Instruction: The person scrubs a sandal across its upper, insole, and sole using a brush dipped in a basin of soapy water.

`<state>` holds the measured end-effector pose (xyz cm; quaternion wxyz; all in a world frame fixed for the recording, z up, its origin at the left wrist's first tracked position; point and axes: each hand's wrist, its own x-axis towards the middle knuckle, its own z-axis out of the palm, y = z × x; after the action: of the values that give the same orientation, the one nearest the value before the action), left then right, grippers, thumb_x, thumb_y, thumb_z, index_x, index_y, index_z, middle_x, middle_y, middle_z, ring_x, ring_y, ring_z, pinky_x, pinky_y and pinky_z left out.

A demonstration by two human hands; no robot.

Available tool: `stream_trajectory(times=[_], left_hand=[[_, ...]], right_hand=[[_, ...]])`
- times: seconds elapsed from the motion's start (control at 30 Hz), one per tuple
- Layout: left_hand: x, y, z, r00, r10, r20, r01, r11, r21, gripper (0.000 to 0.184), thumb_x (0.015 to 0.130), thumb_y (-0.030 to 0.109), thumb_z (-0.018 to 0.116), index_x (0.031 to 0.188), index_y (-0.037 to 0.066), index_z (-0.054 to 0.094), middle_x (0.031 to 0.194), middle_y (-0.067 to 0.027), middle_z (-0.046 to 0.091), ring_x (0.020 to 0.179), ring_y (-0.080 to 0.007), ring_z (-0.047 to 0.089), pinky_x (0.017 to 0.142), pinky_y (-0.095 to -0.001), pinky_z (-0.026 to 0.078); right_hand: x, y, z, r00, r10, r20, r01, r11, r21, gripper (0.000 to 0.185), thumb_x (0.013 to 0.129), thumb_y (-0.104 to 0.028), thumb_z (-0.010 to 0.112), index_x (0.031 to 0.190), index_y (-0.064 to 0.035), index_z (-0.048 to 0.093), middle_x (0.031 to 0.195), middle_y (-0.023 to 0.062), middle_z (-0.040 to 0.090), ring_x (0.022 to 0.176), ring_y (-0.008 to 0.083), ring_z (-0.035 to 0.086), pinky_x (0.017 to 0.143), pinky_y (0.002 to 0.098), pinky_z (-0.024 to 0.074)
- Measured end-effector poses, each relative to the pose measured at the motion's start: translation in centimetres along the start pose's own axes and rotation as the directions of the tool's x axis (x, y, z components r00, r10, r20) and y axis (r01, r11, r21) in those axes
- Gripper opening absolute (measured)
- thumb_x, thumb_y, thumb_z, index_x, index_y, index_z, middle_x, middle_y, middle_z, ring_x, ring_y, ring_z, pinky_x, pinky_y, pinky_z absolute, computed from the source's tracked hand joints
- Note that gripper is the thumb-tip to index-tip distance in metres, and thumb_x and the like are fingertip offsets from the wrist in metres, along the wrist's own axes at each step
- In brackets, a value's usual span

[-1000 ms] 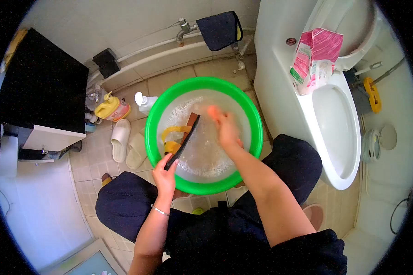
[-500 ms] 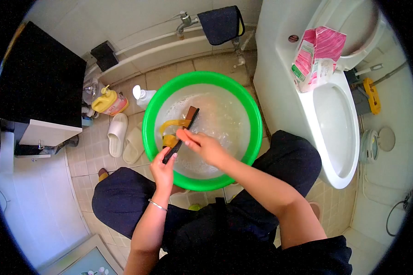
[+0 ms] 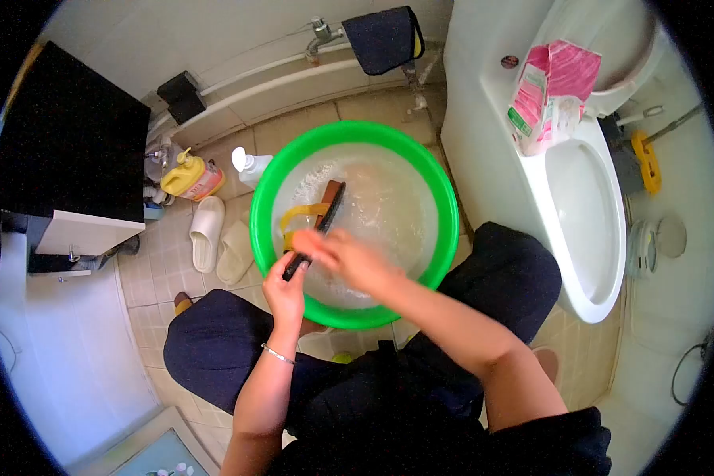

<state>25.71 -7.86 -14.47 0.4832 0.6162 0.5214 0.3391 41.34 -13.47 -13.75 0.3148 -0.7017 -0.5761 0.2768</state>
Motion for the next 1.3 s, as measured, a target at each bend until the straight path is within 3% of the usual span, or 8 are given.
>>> stream_trajectory(times=[0.27, 0.33, 0.47, 0.53, 0.93, 1.13, 1.23, 1.3], left_hand=[[-0.8, 0.0, -0.5, 0.992, 0.078, 0.099, -0.096, 0.977, 0.188, 0.03, 0.074, 0.006, 0.072, 0.102, -0.001, 0.066, 0.091, -0.0177, 0.068, 0.083, -0.0262, 0.067, 0.077, -0.032, 0.05], [-1.3, 0.3, -0.3, 0.971, 0.175, 0.166, -0.217, 0.933, 0.286, 0.029, 0.074, 0.004, 0.072, 0.101, -0.003, 0.065, 0.089, -0.0183, 0.068, 0.084, -0.0279, 0.067, 0.076, -0.0335, 0.051], [-1.1, -0.4, -0.5, 0.981, 0.149, 0.121, -0.172, 0.962, 0.212, 0.028, 0.074, 0.003, 0.072, 0.1, -0.004, 0.064, 0.088, -0.0185, 0.068, 0.081, -0.0284, 0.067, 0.074, -0.0331, 0.051], [-0.8, 0.0, -0.4, 0.982, 0.142, 0.124, -0.167, 0.961, 0.221, 0.027, 0.074, 0.003, 0.072, 0.1, -0.004, 0.064, 0.089, -0.0186, 0.068, 0.081, -0.0284, 0.067, 0.074, -0.0329, 0.051], [-0.8, 0.2, -0.2, 0.973, 0.164, 0.162, -0.201, 0.947, 0.25, 0.026, 0.076, 0.002, 0.069, 0.101, -0.004, 0.064, 0.09, -0.0188, 0.068, 0.082, -0.0279, 0.067, 0.075, -0.0324, 0.051], [-0.6, 1.5, -0.1, 0.984, 0.128, 0.121, -0.153, 0.962, 0.227, 0.028, 0.077, 0.004, 0.07, 0.103, -0.006, 0.064, 0.091, -0.0189, 0.068, 0.083, -0.0237, 0.067, 0.076, -0.0306, 0.051], [-1.0, 2.0, -0.3, 0.993, 0.073, 0.088, -0.092, 0.969, 0.229, 0.03, 0.078, 0.005, 0.07, 0.105, -0.007, 0.063, 0.092, -0.018, 0.068, 0.082, -0.0206, 0.066, 0.076, -0.0294, 0.05], [-0.6, 1.7, 0.0, 0.992, 0.087, 0.09, -0.106, 0.965, 0.238, 0.031, 0.079, 0.005, 0.069, 0.106, -0.008, 0.062, 0.092, -0.0172, 0.068, 0.082, -0.019, 0.066, 0.076, -0.0288, 0.05]], right_hand=[[6.6, 8.7, -0.1, 0.95, 0.243, -0.196, -0.247, 0.969, 0.004, 0.039, 0.092, -0.037, 0.051, 0.125, -0.0163, 0.055, 0.116, 0.0153, 0.057, 0.094, 0.0345, 0.059, 0.081, 0.041, 0.0468], [8.1, 8.9, -3.7, 0.918, 0.396, 0.037, -0.386, 0.91, -0.15, 0.039, 0.093, -0.037, 0.049, 0.125, -0.0156, 0.055, 0.122, 0.0144, 0.056, 0.097, 0.0353, 0.06, 0.081, 0.0433, 0.0469], [7.1, 9.8, -3.0, 0.948, 0.32, 0.002, -0.311, 0.923, -0.225, 0.04, 0.093, -0.037, 0.048, 0.128, -0.0182, 0.052, 0.113, 0.0126, 0.059, 0.093, 0.036, 0.06, 0.075, 0.0457, 0.0486], [4.6, 8.4, -0.3, 0.924, 0.302, -0.235, -0.328, 0.942, -0.077, 0.042, 0.093, -0.038, 0.048, 0.131, -0.0205, 0.049, 0.102, 0.0138, 0.059, 0.089, 0.0355, 0.061, 0.072, 0.0454, 0.0497], [5.9, 5.2, -2.4, 0.938, 0.338, 0.078, -0.31, 0.916, -0.253, 0.042, 0.095, -0.047, 0.037, 0.12, -0.0193, 0.058, 0.111, 0.0189, 0.06, 0.095, 0.0398, 0.059, 0.08, 0.0455, 0.0469], [6.3, 8.0, -3.7, 0.913, 0.367, -0.177, -0.393, 0.908, -0.144, 0.035, 0.095, -0.037, 0.046, 0.119, -0.0153, 0.058, 0.112, 0.0186, 0.06, 0.105, 0.037, 0.056, 0.087, 0.0415, 0.046], [5.2, 11.7, -0.2, 0.755, 0.469, -0.458, -0.516, 0.856, 0.025, 0.034, 0.094, -0.03, 0.05, 0.124, -0.0156, 0.056, 0.115, 0.0192, 0.058, 0.109, 0.034, 0.055, 0.089, 0.0391, 0.0455], [6.0, 14.9, 2.8, 0.73, 0.615, -0.297, -0.338, 0.703, 0.625, 0.038, 0.093, -0.03, 0.051, 0.129, -0.0177, 0.052, 0.118, 0.0192, 0.057, 0.107, 0.0331, 0.055, 0.089, 0.0381, 0.0454]])
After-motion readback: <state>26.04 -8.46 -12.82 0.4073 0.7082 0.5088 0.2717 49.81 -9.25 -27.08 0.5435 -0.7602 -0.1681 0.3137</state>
